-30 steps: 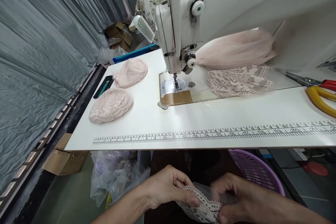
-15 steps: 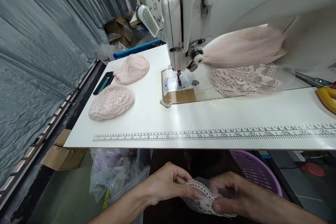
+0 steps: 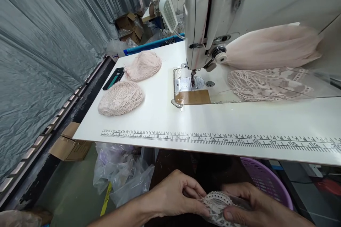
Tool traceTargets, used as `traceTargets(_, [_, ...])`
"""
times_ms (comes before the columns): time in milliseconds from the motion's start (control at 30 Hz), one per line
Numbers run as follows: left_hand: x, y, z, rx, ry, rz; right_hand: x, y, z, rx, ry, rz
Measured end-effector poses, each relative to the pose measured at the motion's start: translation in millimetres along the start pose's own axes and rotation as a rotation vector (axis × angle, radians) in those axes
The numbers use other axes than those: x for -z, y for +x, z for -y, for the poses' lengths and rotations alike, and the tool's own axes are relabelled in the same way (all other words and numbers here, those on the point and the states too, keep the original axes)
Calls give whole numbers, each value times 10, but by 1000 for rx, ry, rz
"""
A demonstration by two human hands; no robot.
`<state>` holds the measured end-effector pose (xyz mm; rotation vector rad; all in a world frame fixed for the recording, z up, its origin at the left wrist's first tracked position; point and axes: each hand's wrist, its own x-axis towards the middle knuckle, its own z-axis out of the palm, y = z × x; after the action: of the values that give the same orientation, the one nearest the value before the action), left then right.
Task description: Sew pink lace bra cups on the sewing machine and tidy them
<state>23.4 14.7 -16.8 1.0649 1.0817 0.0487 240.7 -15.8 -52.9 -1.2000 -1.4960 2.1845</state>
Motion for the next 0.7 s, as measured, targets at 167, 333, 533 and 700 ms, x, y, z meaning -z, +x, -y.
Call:
traceTargets(167, [0, -12, 85, -52, 55, -4, 37, -28, -39, 12, -16, -3])
traceTargets(333, [-71, 38, 141, -91, 77, -97, 40, -58, -32, 7, -25, -15])
traceTargets(533, [-139, 63, 187, -74, -9, -137, 25, -51, -25, -28, 42, 8])
traceTargets(700, [-148, 45, 178, -153, -66, -176, 15, -51, -20, -6, 43, -2])
